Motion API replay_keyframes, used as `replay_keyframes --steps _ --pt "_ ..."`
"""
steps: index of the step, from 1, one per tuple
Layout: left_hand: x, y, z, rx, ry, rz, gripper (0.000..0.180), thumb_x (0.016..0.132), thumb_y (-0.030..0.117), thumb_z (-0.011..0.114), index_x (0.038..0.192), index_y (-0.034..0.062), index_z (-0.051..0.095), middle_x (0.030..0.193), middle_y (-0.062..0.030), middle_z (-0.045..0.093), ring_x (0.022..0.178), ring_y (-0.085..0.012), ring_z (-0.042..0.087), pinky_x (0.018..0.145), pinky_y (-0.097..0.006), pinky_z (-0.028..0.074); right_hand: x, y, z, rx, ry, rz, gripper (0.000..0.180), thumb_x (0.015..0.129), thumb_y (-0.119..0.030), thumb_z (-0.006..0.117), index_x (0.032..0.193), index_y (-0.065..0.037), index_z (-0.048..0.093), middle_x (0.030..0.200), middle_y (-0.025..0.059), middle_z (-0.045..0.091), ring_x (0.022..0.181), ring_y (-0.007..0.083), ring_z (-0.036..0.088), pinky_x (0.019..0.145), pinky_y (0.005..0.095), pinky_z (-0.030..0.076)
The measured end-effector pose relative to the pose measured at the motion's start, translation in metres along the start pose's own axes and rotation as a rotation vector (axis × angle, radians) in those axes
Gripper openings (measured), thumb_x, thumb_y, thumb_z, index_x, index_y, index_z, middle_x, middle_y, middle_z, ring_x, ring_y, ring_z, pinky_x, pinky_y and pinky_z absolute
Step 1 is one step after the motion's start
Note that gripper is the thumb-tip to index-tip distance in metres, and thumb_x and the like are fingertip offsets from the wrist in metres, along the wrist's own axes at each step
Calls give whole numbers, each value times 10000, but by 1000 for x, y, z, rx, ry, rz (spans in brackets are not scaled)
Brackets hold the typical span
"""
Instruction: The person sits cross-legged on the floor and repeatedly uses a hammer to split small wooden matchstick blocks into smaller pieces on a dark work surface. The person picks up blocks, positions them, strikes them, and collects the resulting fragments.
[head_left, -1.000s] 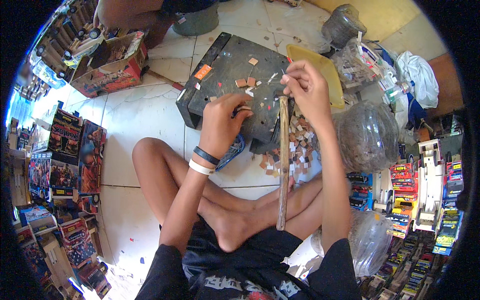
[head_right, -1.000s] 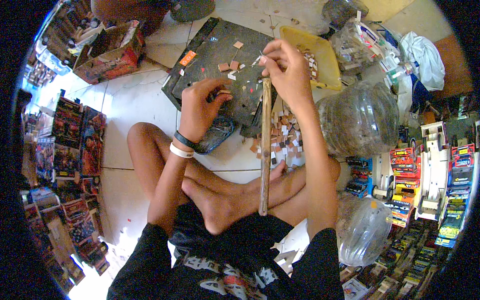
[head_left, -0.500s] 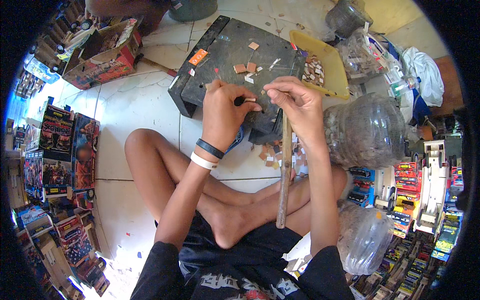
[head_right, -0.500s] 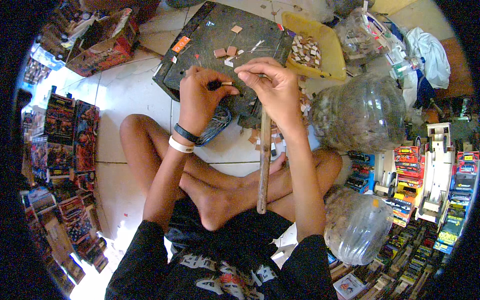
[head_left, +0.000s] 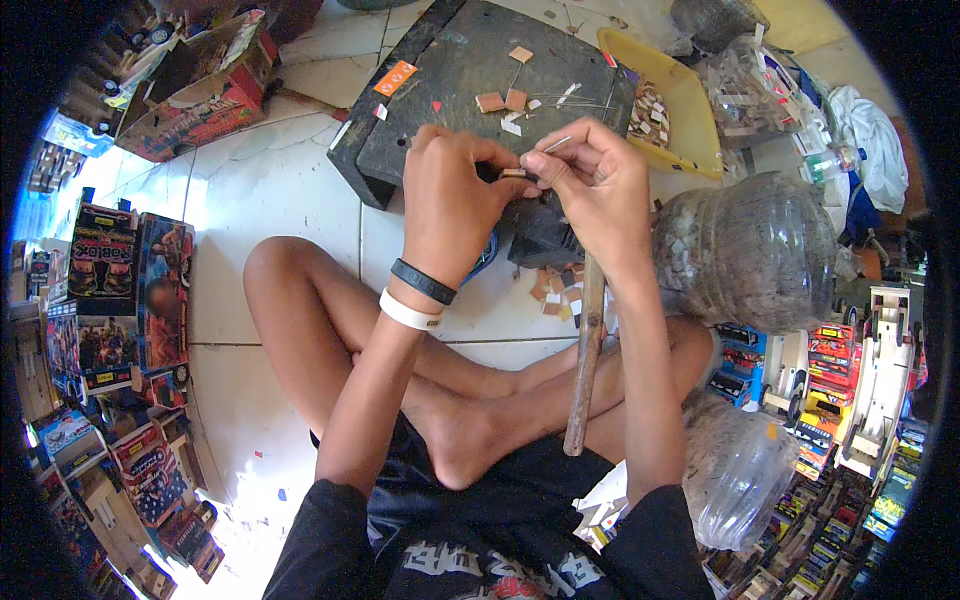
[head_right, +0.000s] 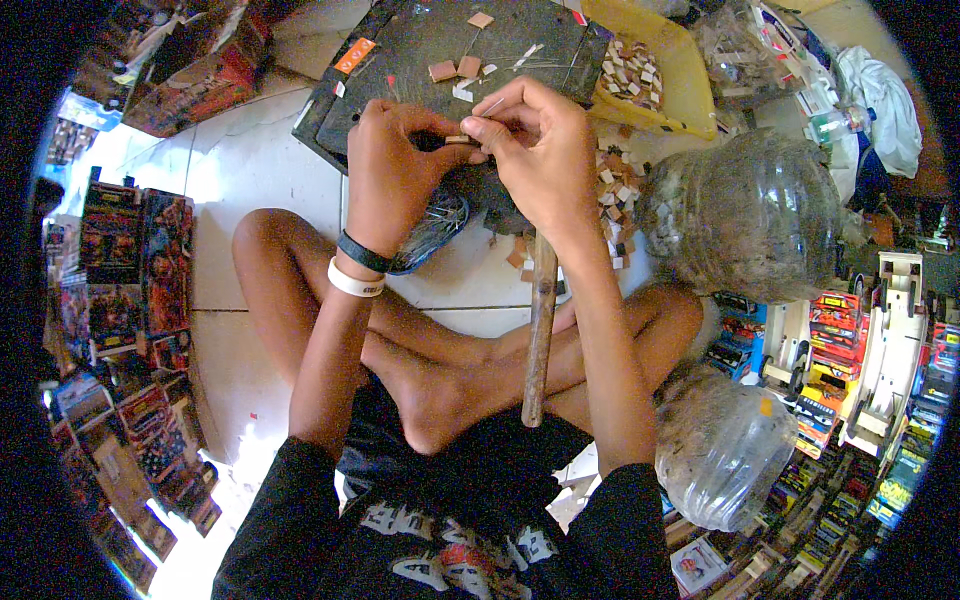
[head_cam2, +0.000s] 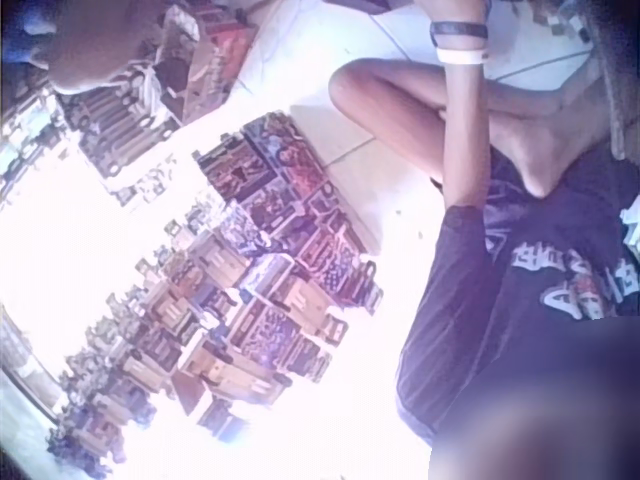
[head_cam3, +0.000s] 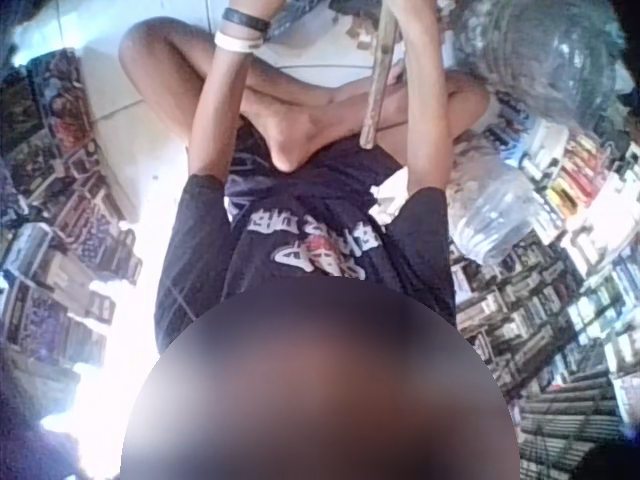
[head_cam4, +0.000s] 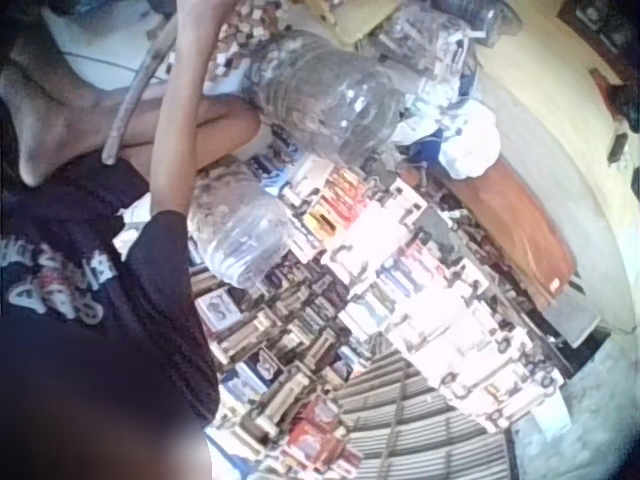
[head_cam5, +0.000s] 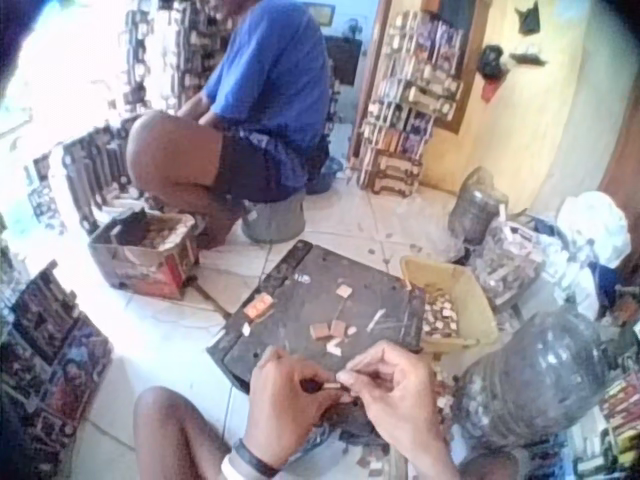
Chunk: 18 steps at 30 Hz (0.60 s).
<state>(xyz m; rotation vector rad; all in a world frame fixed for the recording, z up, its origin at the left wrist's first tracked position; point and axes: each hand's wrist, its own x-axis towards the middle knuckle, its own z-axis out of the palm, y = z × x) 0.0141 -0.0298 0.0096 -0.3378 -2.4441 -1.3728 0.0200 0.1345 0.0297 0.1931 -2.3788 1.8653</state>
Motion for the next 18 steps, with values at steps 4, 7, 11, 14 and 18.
replay_keyframes --steps 4,7,11,14,18 --pt "0 0 1 8 18 15 239 599 159 929 773 59 800 760 -115 738 840 -340 620 786 -433 496 -1 1 2 52 21 3 114 874 22 766 912 6 660 859 74 738 811 129 711 727 278 567" --pt "1 1 0 0 17 9 240 597 161 930 774 60 802 764 -115 742 834 -340 620 781 -432 498 -2 0 5 3 49 -24 114 873 27 762 906 8 654 853 80 737 805 134 713 724 283 571" --pt "2 0 0 17 7 19 245 602 171 929 782 60 805 768 -119 743 826 -342 622 779 -434 501 -2 -2 8 -4 65 -24 115 875 31 755 900 9 645 852 88 736 806 142 718 719 289 572" --pt "1 -3 2 61 17 47 235 621 176 919 788 57 805 772 -132 741 818 -353 625 781 -437 502 -3 -4 10 -101 55 -110 110 881 42 740 909 9 639 858 94 737 796 160 725 709 297 576" --pt "1 -8 4 104 57 115 214 649 175 898 795 49 804 776 -154 734 812 -372 632 781 -443 505 -7 -12 9 -481 13 -410 107 875 54 725 915 5 639 841 106 727 766 228 722 684 335 568"
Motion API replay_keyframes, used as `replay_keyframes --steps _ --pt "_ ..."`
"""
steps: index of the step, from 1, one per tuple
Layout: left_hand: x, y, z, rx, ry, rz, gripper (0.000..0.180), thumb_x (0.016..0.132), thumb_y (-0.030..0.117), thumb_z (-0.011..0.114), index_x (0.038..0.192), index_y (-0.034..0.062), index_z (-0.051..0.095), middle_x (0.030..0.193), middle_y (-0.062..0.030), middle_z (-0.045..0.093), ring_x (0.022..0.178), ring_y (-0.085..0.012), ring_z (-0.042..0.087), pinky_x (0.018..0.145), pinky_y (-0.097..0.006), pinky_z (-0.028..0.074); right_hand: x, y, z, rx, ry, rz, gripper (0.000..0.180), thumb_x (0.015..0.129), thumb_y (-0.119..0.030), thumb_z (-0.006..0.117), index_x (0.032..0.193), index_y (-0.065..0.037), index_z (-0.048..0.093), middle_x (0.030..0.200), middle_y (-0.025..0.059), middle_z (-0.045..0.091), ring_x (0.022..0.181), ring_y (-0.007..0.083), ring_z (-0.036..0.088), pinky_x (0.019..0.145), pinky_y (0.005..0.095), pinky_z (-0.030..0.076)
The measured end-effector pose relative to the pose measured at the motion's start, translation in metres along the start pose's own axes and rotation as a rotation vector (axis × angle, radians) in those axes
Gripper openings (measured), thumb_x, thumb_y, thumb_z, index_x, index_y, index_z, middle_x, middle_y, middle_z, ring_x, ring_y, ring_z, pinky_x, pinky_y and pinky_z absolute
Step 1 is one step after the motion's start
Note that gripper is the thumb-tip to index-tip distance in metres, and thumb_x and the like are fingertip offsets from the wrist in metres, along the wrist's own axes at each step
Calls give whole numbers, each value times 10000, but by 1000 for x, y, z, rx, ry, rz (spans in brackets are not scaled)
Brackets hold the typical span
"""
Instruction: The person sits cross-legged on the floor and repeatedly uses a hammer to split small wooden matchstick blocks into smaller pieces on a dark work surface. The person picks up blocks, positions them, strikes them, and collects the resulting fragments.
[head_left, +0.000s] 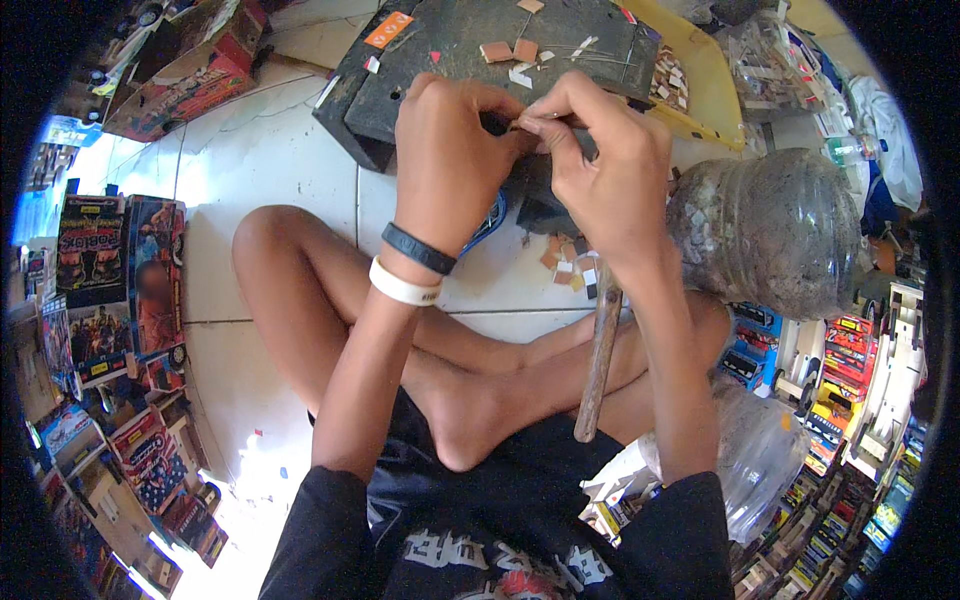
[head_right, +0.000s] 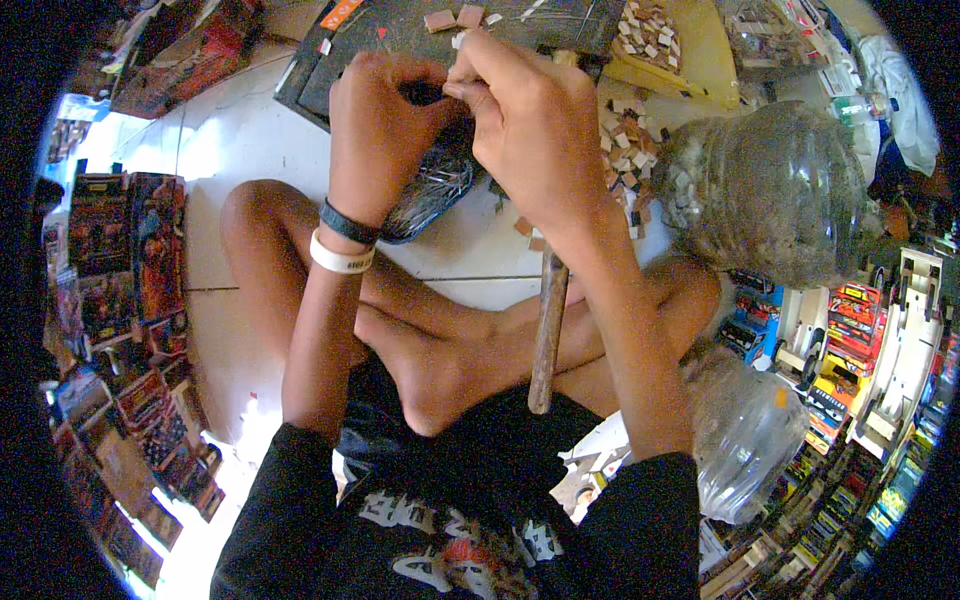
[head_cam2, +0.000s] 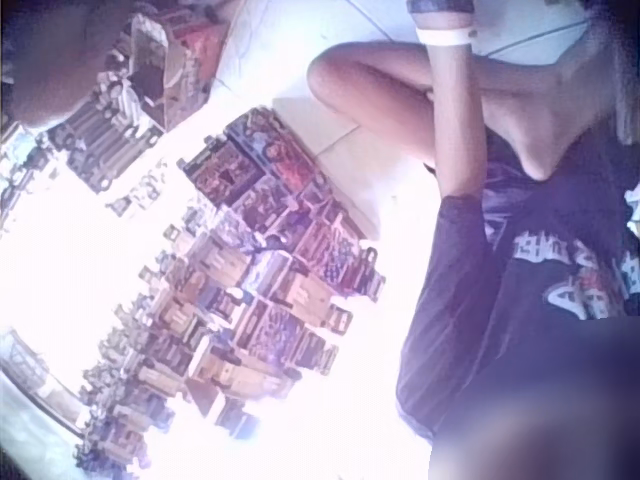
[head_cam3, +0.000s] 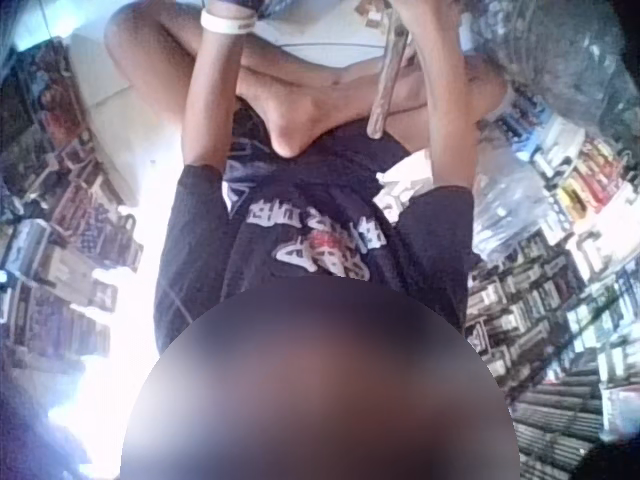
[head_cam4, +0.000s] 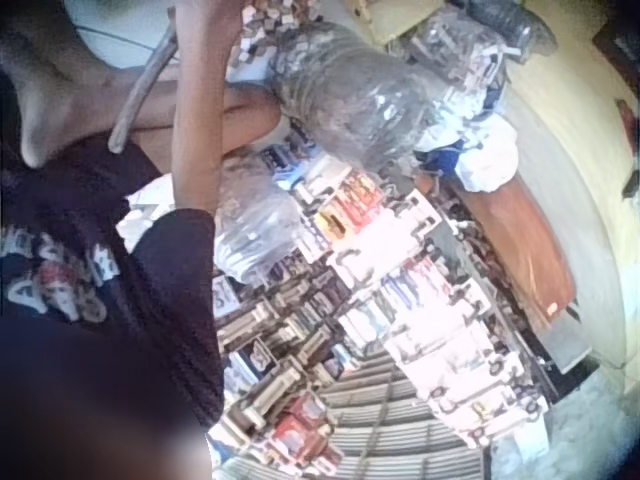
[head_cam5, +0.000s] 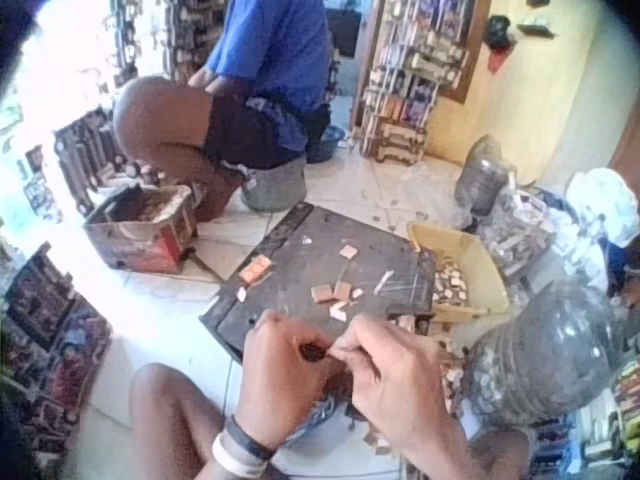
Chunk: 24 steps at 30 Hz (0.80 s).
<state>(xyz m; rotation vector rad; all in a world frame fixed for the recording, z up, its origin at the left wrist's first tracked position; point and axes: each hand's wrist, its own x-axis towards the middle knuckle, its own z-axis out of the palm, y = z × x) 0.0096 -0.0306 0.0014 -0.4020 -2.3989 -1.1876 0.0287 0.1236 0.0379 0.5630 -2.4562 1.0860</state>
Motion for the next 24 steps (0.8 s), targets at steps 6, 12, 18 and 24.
replay_keyframes --steps 6,12,18,24 --pt "4 0 -2 -72 -79 -91 184 652 143 871 781 42 788 786 -166 734 828 -372 640 787 -449 513 14 -8 -8 -50 -99 -33 130 851 33 731 940 13 639 824 168 716 784 340 731 683 402 545" --pt "5 4 -13 3 -69 23 258 726 139 854 938 17 772 858 -203 738 753 -338 723 698 -369 562 14 -6 -12 24 -154 32 160 853 29 744 987 25 657 883 184 751 827 308 765 720 374 581" --pt "1 13 -23 -437 -68 -18 302 799 32 751 1100 2 743 1078 -149 766 1005 -279 736 879 -343 552 5 -1 -6 133 -62 131 348 868 76 739 1155 1 556 939 162 755 877 249 771 751 352 612" --pt "-7 25 -11 -543 -47 -124 153 954 63 718 1067 -24 775 970 -78 796 857 -115 705 818 -287 565 -2 -7 -12 147 67 256 525 827 67 790 1249 -35 495 991 136 726 882 226 743 767 356 598"
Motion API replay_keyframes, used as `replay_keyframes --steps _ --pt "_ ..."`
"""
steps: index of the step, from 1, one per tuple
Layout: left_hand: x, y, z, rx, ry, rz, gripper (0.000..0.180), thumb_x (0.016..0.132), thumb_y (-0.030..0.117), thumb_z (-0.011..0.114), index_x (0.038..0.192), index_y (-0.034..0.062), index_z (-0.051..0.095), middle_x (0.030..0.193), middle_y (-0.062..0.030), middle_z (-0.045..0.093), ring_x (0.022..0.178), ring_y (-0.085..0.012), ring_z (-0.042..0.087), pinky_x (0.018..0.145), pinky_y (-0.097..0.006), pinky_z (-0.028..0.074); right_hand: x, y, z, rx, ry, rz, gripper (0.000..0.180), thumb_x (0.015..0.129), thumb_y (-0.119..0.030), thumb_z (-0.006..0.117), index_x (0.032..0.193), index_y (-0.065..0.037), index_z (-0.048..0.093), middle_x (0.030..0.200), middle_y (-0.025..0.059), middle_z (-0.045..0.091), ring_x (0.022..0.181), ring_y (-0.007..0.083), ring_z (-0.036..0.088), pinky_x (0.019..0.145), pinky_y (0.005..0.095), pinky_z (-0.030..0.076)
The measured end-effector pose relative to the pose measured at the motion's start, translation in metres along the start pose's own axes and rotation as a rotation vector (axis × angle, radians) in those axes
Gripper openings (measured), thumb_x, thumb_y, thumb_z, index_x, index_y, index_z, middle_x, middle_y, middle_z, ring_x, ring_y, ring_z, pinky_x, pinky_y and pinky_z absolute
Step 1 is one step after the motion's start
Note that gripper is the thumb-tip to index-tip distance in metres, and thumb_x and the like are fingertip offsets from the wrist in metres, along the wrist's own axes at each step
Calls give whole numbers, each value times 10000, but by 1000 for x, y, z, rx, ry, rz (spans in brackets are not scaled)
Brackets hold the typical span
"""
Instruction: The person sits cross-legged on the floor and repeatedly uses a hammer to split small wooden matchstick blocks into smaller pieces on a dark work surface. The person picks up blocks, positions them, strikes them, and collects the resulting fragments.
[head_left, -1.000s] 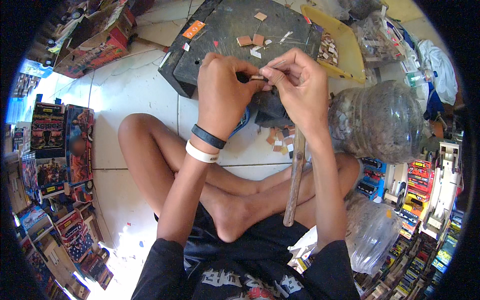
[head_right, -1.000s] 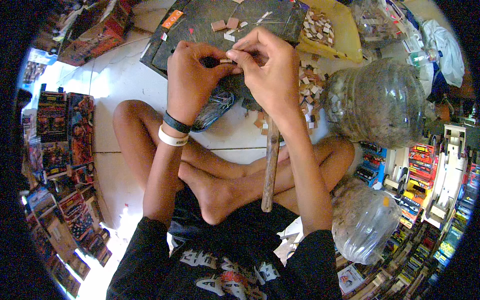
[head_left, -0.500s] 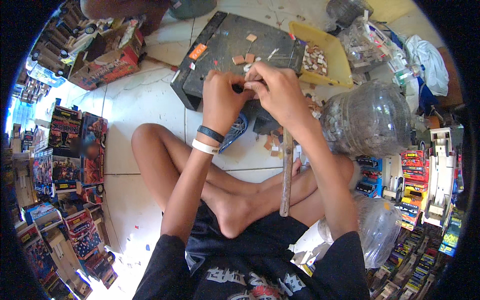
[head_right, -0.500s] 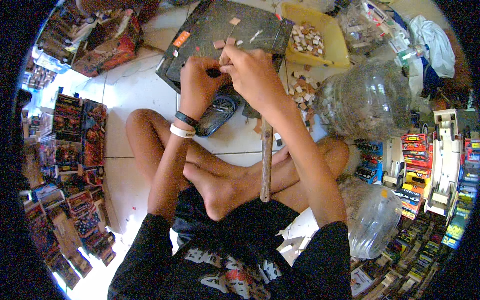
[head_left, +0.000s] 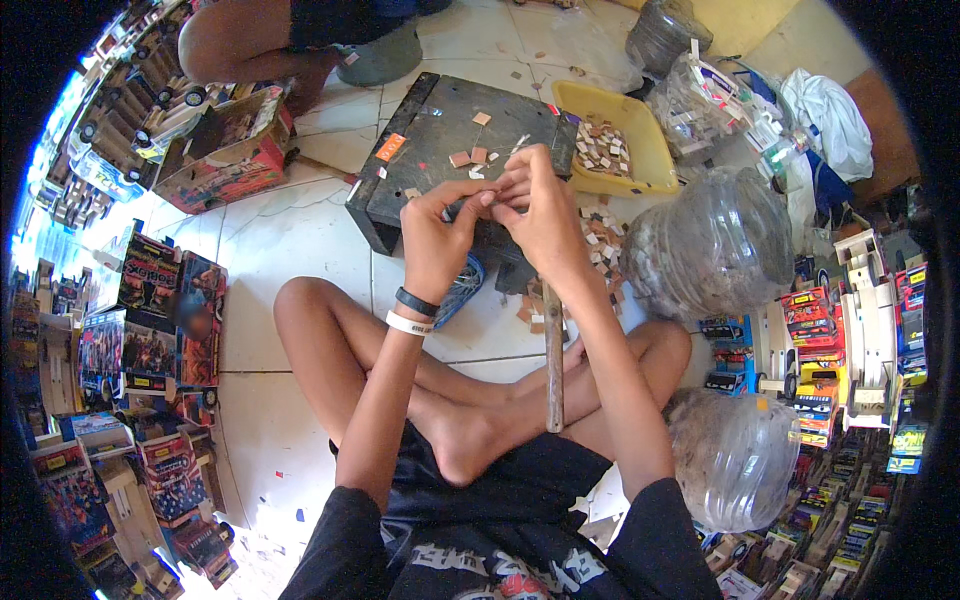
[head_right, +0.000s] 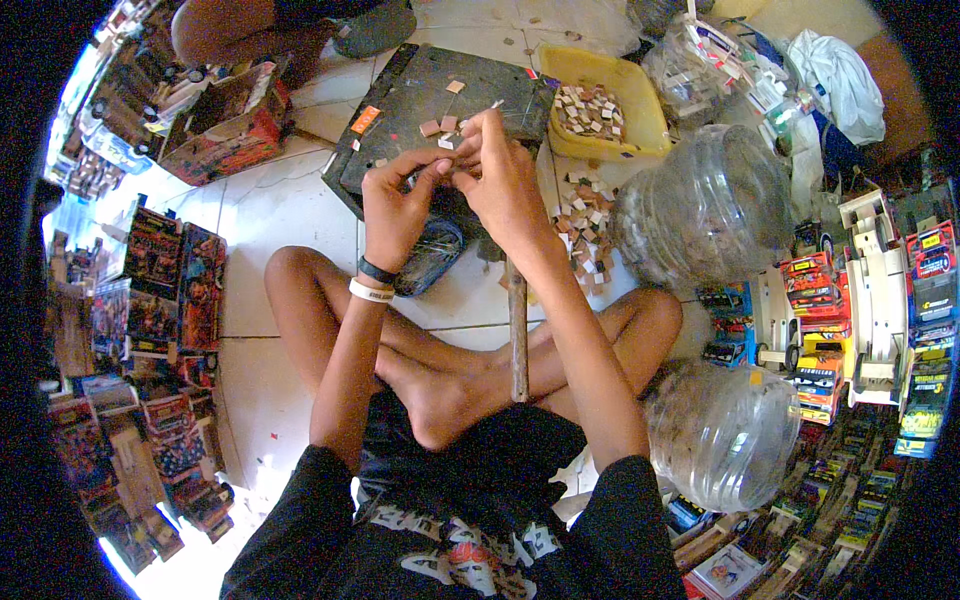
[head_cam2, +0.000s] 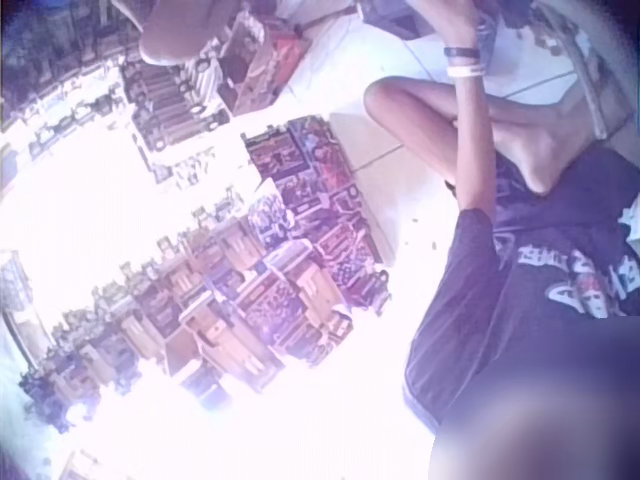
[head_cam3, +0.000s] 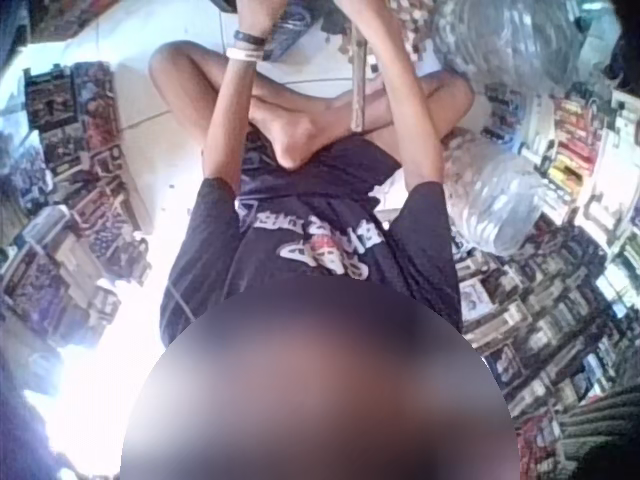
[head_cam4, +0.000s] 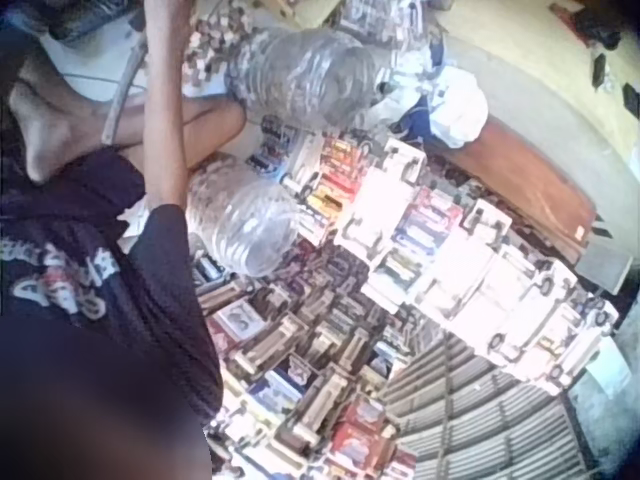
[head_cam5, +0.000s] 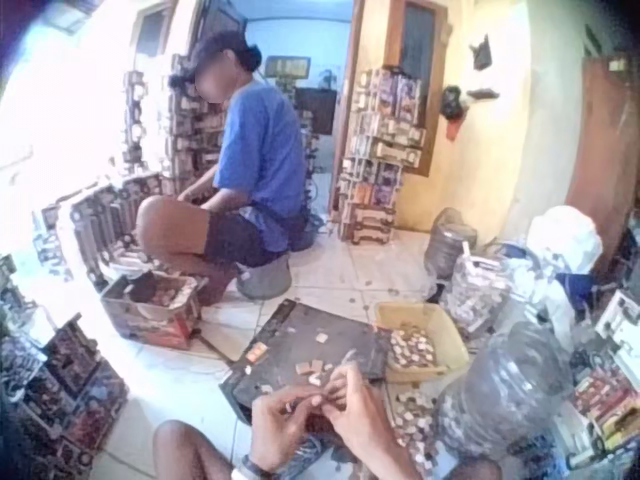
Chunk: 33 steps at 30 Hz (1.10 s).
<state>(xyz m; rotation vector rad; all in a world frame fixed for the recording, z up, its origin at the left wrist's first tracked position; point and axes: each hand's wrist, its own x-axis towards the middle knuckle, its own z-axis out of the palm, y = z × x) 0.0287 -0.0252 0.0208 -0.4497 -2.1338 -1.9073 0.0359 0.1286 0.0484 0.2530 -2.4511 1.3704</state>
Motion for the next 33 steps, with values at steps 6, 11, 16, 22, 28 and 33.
replay_keyframes --steps 6,11,16,22,28,33 --pt "8 -9 -1 -135 -35 -84 153 948 99 750 1051 -2 803 862 -67 793 731 -94 701 688 -252 572 -68 -7 -32 -228 307 153 386 913 -167 784 1209 -46 568 960 119 697 854 220 692 748 352 567" --pt "9 -12 -1 -141 -55 -41 145 980 71 710 1046 -26 795 872 -54 790 779 -78 699 707 -253 586 -155 -28 -35 495 -10 853 429 1035 -244 659 1369 -50 473 917 67 612 672 141 583 570 294 506" --pt "8 -13 0 -36 -22 12 130 976 56 703 1020 -12 804 818 -53 783 731 -76 698 686 -249 583 -167 -61 -82 364 -75 776 566 1087 -185 551 1602 -57 355 814 13 575 591 98 473 522 264 453" --pt "9 -13 0 51 8 76 123 958 54 717 1019 5 811 812 -62 787 738 -83 714 682 -253 591 -156 -107 -108 -371 -118 182 562 1001 0 554 1552 -38 450 1270 229 672 985 383 723 789 431 573" --pt "9 -11 0 57 -8 71 119 948 55 733 1021 10 814 850 -77 800 748 -85 723 678 -254 589 -154 -120 -112 -368 -110 195 571 961 70 539 1521 -32 491 1408 235 607 1122 403 701 833 404 569" --pt "7 -13 2 94 8 53 113 941 58 742 1011 8 815 858 -84 803 756 -79 719 695 -256 589 -154 -112 -109 -385 -205 259 569 960 82 530 1518 -19 492 1411 234 610 1156 395 691 864 412 565"
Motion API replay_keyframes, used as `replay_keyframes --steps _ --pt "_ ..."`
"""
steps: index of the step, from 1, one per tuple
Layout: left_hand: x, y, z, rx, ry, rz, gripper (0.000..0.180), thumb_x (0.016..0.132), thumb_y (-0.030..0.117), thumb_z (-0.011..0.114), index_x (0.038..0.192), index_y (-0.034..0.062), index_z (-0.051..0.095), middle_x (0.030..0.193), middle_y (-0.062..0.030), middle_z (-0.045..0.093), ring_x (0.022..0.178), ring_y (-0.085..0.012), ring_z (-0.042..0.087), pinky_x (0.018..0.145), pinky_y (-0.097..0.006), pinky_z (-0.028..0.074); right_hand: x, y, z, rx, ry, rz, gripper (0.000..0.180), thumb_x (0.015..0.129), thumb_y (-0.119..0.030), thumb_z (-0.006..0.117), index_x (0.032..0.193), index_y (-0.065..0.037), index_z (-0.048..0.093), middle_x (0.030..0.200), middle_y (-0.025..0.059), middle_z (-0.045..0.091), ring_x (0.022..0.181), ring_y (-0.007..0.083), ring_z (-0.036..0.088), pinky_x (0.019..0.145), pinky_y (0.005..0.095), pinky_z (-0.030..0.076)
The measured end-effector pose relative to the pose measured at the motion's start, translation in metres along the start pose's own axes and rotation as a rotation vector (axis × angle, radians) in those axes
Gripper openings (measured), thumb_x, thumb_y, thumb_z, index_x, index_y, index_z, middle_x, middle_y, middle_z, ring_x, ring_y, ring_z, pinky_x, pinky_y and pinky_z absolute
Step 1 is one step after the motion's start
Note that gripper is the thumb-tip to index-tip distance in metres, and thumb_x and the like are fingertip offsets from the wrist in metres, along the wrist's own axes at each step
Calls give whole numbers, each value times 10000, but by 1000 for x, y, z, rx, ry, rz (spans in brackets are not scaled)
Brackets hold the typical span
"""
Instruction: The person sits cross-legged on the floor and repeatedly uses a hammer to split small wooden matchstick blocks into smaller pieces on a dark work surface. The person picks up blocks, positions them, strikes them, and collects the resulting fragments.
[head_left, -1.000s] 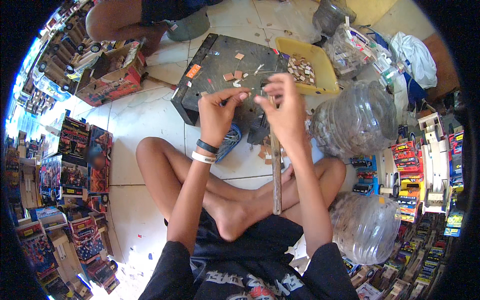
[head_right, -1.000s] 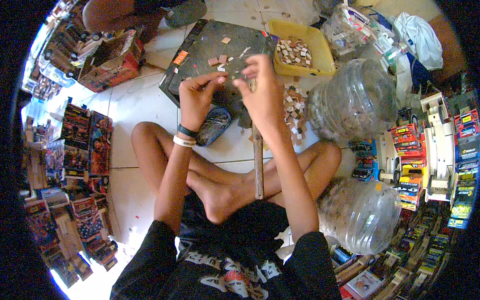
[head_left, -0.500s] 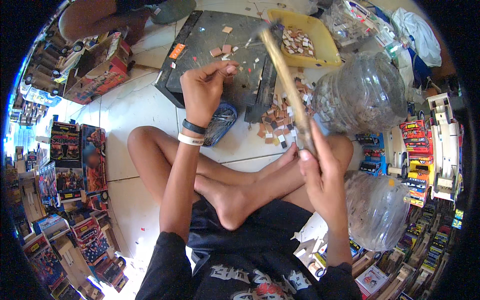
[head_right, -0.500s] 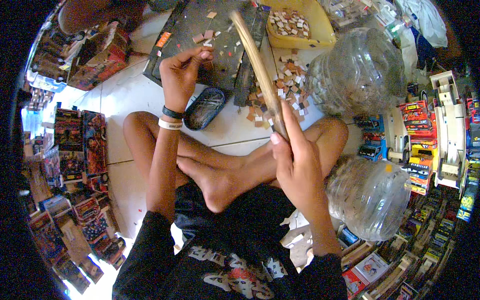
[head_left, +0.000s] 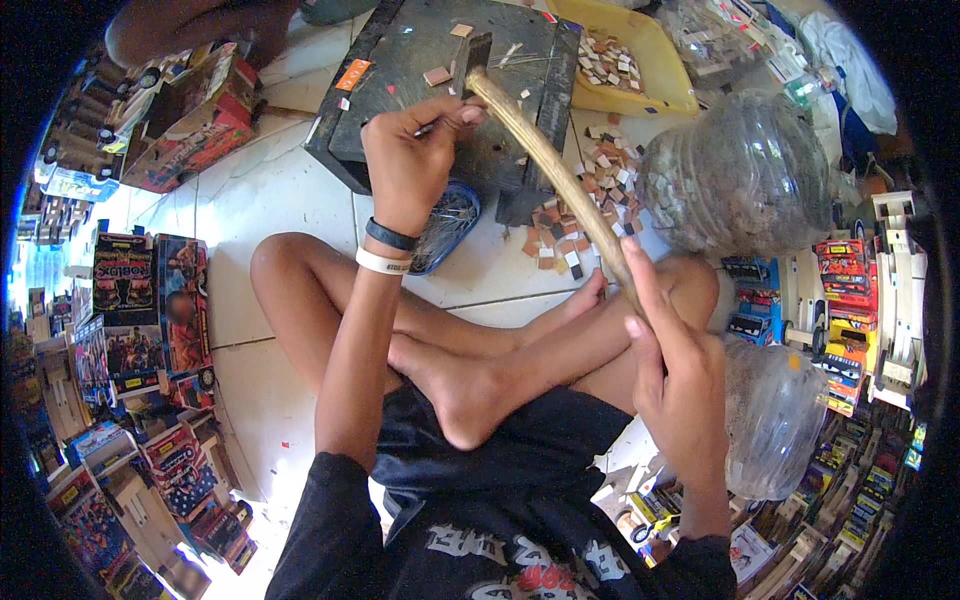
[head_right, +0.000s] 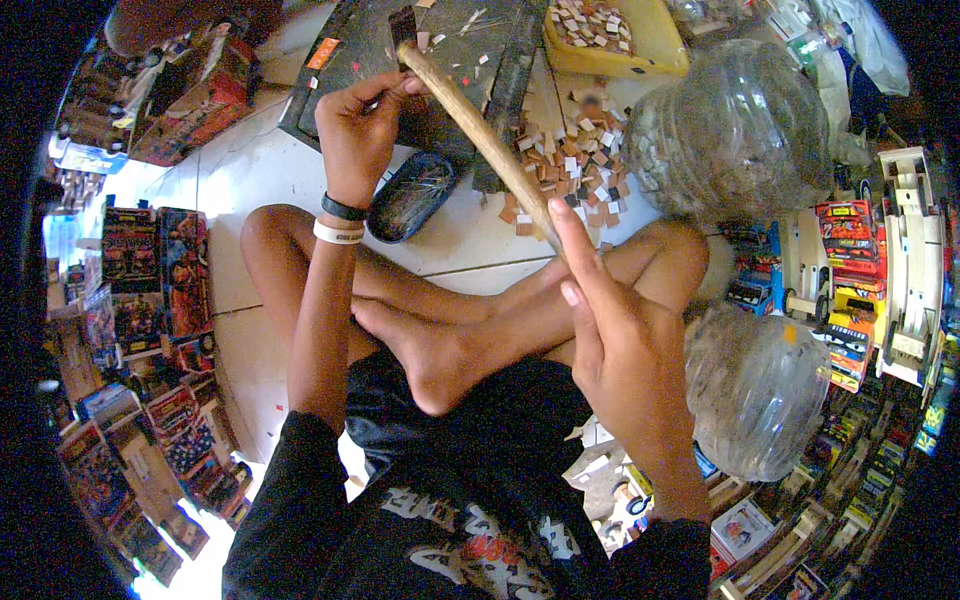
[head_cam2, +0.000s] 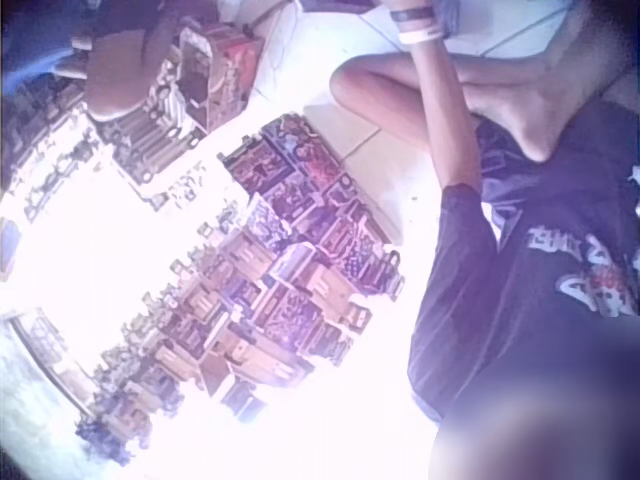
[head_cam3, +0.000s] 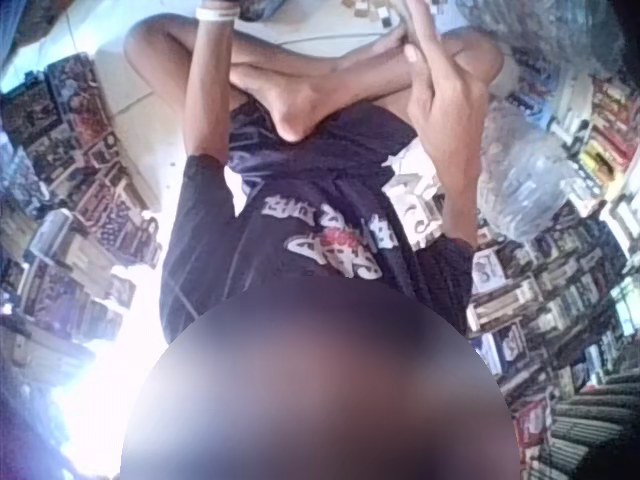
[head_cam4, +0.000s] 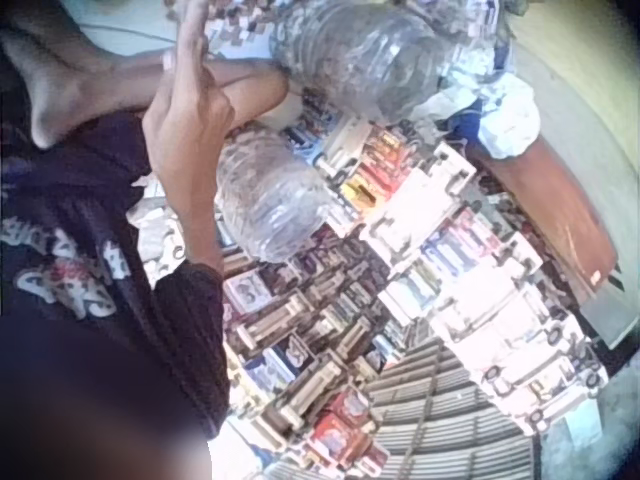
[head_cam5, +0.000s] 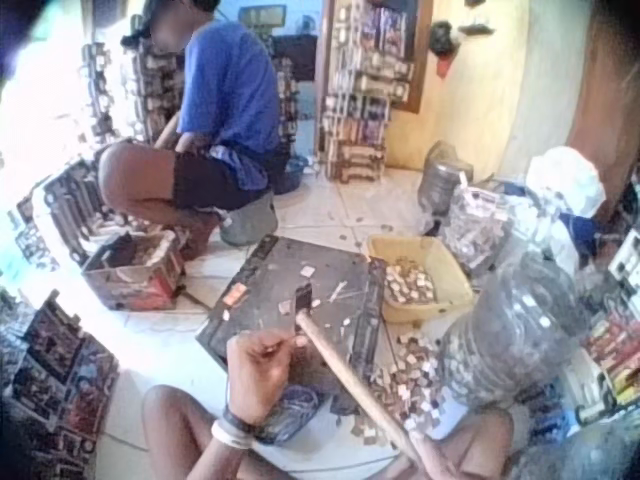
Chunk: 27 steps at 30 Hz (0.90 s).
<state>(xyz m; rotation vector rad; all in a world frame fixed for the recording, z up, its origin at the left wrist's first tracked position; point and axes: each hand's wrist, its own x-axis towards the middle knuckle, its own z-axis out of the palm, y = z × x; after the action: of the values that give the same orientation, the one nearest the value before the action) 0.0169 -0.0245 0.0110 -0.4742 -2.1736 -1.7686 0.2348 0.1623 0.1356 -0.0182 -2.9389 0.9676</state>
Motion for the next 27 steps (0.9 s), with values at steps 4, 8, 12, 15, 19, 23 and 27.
replay_keyframes --steps 4,8,12,15,19,23,27 --pt "0 -3 2 -102 1 -8 111 939 49 741 1009 2 813 862 -85 803 765 -77 715 708 -253 587 -1 1 0 54 99 -33 578 958 90 528 1522 -32 493 1405 254 605 1211 397 662 903 415 553" --pt "-1 -5 0 3 24 -1 112 942 49 738 1009 -2 812 871 -81 804 766 -76 709 712 -247 583 0 2 1 16 74 -77 557 968 66 534 1518 -9 489 1398 259 611 1213 383 668 897 401 551" --pt "-2 -9 2 -155 -10 -17 108 932 44 747 1003 -4 812 878 -87 805 760 -68 700 701 -246 574 0 3 4 64 119 -56 523 987 25 558 1506 -21 510 1368 216 652 1130 378 710 879 410 568" --pt "-1 -10 3 -101 -8 -23 105 929 46 749 997 -4 811 874 -92 805 753 -67 698 694 -248 567 -2 0 7 54 186 -97 525 994 23 559 1511 -59 520 1332 205 677 1082 386 725 869 420 574" --pt "-3 -12 1 -32 16 21 99 927 48 748 990 13 816 872 -95 805 736 -78 697 683 -249 557 0 7 1 29 5 85 546 994 38 544 1527 -73 503 1343 198 673 1091 391 721 882 404 573" --pt "-1 -9 4 68 32 22 116 916 16 734 990 33 821 863 -94 805 718 -82 694 685 -243 552 -2 21 7 42 71 53 542 1030 -6 520 1560 -96 456 1238 175 670 994 338 693 802 386 547" --pt "17 34 -12 -142 110 -34 118 934 -12 670 915 -24 785 984 -117 802 792 -124 714 715 -303 576 -12 38 26 682 -182 422 578 1088 -140 528 1635 -194 350 739 -20 542 548 33 431 476 201 402"
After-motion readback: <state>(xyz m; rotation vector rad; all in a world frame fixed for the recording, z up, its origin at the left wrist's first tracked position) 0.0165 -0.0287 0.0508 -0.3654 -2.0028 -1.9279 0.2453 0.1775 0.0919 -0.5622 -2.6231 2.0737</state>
